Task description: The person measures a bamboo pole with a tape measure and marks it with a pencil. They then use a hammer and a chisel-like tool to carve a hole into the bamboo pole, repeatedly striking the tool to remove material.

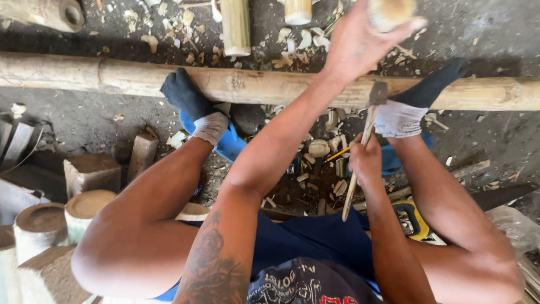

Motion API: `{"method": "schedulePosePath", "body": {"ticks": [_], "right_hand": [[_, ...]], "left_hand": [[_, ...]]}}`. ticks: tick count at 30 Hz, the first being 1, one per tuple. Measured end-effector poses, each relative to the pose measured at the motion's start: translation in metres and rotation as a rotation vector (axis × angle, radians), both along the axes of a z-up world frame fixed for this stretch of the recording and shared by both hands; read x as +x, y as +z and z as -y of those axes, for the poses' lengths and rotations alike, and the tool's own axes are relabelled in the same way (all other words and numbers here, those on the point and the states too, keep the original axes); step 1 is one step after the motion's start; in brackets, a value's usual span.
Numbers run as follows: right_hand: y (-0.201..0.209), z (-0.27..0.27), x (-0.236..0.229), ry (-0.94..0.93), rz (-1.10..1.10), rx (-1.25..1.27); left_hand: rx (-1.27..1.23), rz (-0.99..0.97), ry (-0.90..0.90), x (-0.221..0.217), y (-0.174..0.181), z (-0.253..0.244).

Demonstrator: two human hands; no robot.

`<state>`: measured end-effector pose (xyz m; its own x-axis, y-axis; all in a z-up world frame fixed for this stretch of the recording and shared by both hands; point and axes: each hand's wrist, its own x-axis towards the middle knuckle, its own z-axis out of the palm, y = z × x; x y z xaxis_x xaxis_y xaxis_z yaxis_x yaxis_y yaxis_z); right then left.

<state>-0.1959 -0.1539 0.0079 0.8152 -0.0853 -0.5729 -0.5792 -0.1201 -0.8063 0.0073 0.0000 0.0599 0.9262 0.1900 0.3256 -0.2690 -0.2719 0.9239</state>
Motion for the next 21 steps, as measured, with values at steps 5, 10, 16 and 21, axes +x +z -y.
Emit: {"method": "schedulePosePath", "body": {"ticks": [5, 10, 16, 21], "right_hand": [[0.006, -0.004, -0.003, -0.036, -0.043, -0.008], [0.012, -0.006, -0.008, -0.009, -0.070, 0.027], [0.016, -0.011, -0.008, 0.041, -0.008, 0.022], [0.019, -0.014, -0.004, 0.075, 0.027, -0.003]], "left_hand": [[-0.255, -0.033, -0.449, -0.027, 0.025, -0.061], [-0.311, -0.183, -0.136, -0.063, -0.019, -0.148], [-0.742, 0.004, 0.229, -0.085, -0.064, -0.184], [-0.711, 0.009, 0.361, -0.082, -0.077, -0.177]]}}
